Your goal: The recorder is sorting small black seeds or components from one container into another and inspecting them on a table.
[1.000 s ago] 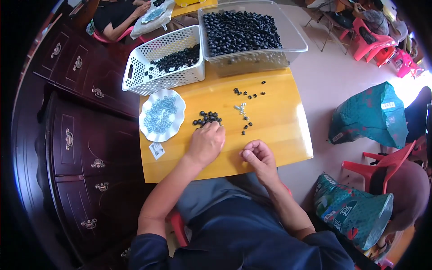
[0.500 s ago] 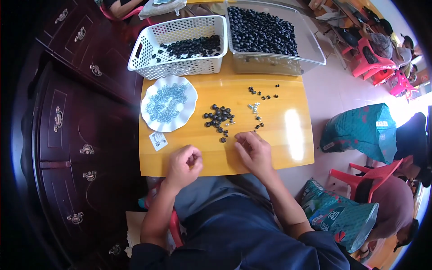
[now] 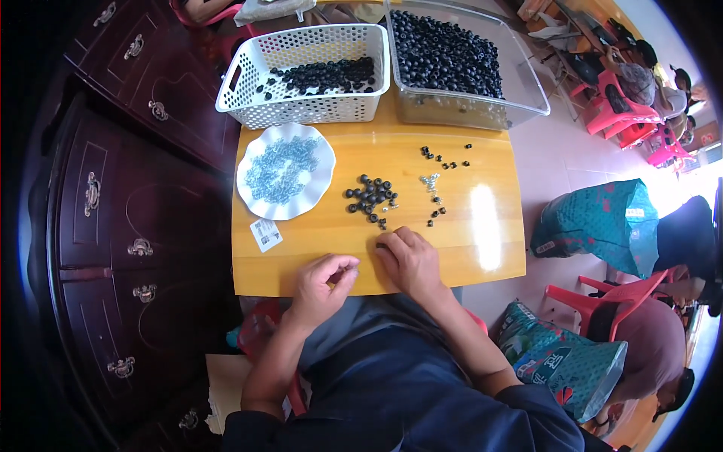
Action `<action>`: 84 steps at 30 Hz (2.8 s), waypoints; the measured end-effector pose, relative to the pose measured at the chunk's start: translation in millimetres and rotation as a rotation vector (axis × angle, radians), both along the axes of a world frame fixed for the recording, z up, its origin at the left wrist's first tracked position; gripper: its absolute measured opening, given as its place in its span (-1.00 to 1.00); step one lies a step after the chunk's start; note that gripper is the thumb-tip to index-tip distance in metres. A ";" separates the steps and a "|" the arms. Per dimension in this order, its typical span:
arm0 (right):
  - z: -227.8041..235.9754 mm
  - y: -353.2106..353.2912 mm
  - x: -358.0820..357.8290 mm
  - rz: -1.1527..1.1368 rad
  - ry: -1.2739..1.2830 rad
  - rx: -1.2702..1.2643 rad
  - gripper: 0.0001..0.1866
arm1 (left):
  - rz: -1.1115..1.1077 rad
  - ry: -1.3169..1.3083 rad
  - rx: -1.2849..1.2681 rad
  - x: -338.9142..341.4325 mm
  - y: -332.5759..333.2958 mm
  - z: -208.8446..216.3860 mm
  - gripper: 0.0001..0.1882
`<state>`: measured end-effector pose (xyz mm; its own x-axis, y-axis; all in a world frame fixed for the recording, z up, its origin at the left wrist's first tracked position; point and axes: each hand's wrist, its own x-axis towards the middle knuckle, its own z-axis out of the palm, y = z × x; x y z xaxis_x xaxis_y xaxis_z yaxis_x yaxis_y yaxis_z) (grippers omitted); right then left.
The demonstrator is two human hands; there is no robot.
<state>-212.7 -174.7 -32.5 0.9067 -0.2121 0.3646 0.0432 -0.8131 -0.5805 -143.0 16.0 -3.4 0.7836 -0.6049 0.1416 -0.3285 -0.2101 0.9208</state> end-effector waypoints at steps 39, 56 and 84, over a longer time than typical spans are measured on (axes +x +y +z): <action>-15.5 -15.7 -63.3 0.398 0.102 2.462 -0.76 | -0.086 0.063 -0.152 -40.5 -80.1 17.7 -0.91; -23.2 -11.1 -61.7 0.396 -0.021 2.473 -0.78 | -0.101 -0.280 -0.004 -42.8 -85.1 22.6 -0.80; -8.0 -24.4 -64.9 0.388 0.064 2.278 -0.74 | 0.047 -0.284 0.249 10.3 -73.9 12.1 -0.80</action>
